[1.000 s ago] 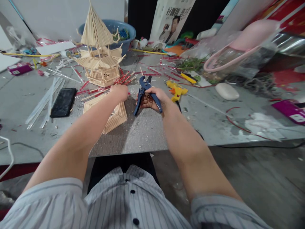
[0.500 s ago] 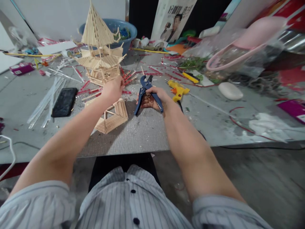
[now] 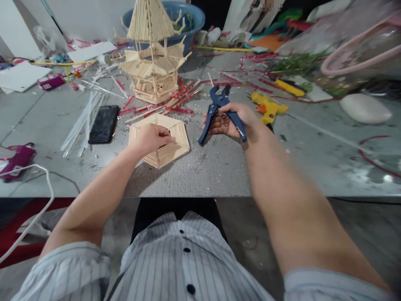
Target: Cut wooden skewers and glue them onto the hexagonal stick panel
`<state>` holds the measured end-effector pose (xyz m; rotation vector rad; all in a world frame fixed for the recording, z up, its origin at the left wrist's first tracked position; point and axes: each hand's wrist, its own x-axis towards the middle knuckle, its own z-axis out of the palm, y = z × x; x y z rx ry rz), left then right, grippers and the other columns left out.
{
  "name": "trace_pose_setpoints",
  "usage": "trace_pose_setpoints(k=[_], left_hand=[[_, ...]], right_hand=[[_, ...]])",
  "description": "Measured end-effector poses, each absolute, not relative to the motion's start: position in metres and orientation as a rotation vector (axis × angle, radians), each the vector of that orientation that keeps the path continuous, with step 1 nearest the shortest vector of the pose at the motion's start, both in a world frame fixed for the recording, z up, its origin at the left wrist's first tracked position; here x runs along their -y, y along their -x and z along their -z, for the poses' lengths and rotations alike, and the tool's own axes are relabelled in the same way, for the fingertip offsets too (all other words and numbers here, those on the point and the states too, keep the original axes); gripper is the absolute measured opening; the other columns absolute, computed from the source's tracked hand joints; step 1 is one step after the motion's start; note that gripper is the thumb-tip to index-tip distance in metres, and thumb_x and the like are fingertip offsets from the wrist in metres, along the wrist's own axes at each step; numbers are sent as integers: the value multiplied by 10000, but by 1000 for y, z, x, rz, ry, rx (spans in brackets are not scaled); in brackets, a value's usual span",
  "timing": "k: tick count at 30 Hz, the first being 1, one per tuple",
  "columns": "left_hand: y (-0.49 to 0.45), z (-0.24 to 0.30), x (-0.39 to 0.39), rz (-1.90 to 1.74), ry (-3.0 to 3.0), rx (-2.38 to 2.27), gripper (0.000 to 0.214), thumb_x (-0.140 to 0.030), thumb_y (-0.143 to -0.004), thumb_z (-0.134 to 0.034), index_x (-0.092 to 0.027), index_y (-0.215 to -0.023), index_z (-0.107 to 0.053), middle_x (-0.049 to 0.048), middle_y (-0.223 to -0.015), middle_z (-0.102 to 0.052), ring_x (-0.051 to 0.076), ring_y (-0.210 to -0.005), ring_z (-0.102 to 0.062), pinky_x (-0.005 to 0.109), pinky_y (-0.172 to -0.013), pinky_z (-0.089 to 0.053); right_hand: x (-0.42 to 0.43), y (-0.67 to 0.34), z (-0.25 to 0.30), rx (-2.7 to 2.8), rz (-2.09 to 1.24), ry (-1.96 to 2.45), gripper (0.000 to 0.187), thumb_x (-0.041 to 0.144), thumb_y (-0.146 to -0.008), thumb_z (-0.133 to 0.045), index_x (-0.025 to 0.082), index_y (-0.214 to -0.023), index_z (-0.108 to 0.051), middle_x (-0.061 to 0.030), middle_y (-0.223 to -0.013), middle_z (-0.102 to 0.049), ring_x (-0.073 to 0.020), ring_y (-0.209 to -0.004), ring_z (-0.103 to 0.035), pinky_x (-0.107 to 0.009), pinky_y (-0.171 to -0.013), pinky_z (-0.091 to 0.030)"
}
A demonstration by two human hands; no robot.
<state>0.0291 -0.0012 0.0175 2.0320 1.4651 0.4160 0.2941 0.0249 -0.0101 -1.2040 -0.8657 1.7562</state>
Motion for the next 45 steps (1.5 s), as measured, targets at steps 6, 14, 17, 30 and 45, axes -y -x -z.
trace_pose_setpoints(k=[6,14,17,30,45], left_hand=[[-24,-11,-4,-433,-2037,-1585,180,-321,-727,-690,-146,-728,-732,-6,-596,-624,88,-556,-475,254,-577,-343],[-31,0,-1,-307,-2266,-1723,206,-385,-782,-627,-216,-795,-744,21,-760,-700,163,-739,-604,279,-662,-388],[-29,-2,0,-299,-2330,-1704,248,-394,-814,-579,-202,-803,-735,37,-783,-707,169,-757,-613,284,-671,-396],[-11,-23,-3,68,-2328,-1230,348,-239,-727,-589,-206,-1052,-707,13,-908,-707,147,-831,-618,239,-759,-412],[-10,-24,-3,-214,-2251,-1378,251,-212,-765,-579,-165,-948,-744,16,-831,-716,138,-807,-608,241,-762,-407]], right_hand=[[-23,-295,13,911,-1734,1229,335,265,-772,-356,162,-811,-673,-129,-807,-720,-239,-828,-686,-415,-832,-507],[-20,-292,12,847,-1711,1222,333,270,-773,-359,171,-761,-677,-133,-809,-723,-247,-867,-683,-430,-840,-497],[-20,-292,11,839,-1714,1223,324,264,-776,-365,174,-760,-676,-125,-796,-724,-247,-874,-682,-430,-844,-502],[-19,-293,10,912,-1679,1281,391,268,-813,-310,159,-730,-676,-119,-829,-733,-194,-783,-683,-370,-826,-499],[-20,-285,7,1100,-1147,1225,287,394,-842,-433,250,-1083,-494,-86,-1337,-543,-272,-1353,-367,-476,-1077,-344]])
